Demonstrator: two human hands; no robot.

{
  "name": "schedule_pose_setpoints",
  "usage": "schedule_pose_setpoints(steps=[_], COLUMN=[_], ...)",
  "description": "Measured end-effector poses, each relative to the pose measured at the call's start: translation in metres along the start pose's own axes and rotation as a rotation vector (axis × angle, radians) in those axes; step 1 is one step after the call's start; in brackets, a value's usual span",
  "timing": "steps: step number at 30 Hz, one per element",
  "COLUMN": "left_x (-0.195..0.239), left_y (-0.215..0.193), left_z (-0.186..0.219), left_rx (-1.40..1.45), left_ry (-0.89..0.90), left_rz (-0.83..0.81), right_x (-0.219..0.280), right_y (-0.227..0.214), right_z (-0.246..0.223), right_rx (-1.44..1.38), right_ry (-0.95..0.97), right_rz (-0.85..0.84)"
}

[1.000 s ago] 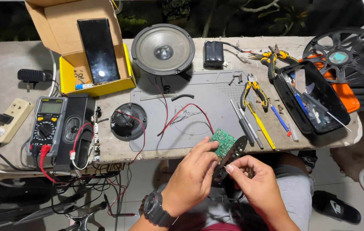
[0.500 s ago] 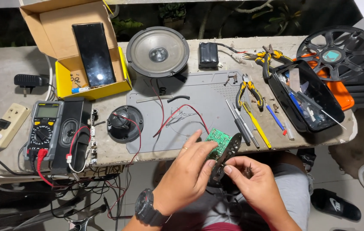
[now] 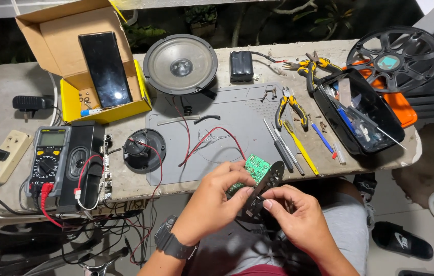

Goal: The person uses a soldering iron to work on a green circuit board, applying heat to specific points. They then attach a black plastic component to the board and continue soldering connections. The workspace includes a multimeter, speakers, and various tools.

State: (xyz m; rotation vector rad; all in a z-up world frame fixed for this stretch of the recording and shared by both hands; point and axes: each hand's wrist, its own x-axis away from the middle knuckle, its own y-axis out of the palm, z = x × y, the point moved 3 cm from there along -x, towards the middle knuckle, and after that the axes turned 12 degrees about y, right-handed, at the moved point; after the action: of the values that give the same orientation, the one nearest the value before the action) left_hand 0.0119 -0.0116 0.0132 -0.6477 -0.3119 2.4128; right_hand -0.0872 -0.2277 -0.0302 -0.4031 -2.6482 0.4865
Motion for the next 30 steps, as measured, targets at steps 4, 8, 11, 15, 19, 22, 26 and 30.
schedule_pose_setpoints(steps=[4,8,11,15,19,22,26,30], left_x=[-0.004,-0.005,-0.005,-0.005,0.000,-0.003,-0.001,0.001], left_y=[0.002,0.003,0.003,0.005,0.010,0.009,0.011,0.010], left_z=[-0.002,-0.001,0.004,0.013,0.012,0.019,0.015,0.011], left_rx=[-0.029,-0.033,-0.036,-0.058,-0.092,-0.076,-0.092,-0.060], left_ry=[-0.012,0.030,0.097,0.193,0.242,0.283,0.278,0.238], left_rz=[-0.023,-0.083,-0.103,-0.072,-0.026,0.010,0.005,-0.002], right_x=[0.000,0.001,0.002,0.005,0.007,0.009,0.012,0.010], right_y=[0.000,0.004,0.010,0.018,0.024,0.024,0.025,0.024], right_z=[0.002,0.010,0.017,0.023,0.025,0.020,0.020,0.018], right_rx=[0.034,0.019,-0.007,-0.169,-0.230,-0.242,-0.229,-0.323], right_ry=[-0.009,-0.010,0.066,0.055,0.109,0.121,0.052,0.081], right_rz=[0.006,-0.004,-0.014,-0.019,0.054,0.072,0.123,0.065])
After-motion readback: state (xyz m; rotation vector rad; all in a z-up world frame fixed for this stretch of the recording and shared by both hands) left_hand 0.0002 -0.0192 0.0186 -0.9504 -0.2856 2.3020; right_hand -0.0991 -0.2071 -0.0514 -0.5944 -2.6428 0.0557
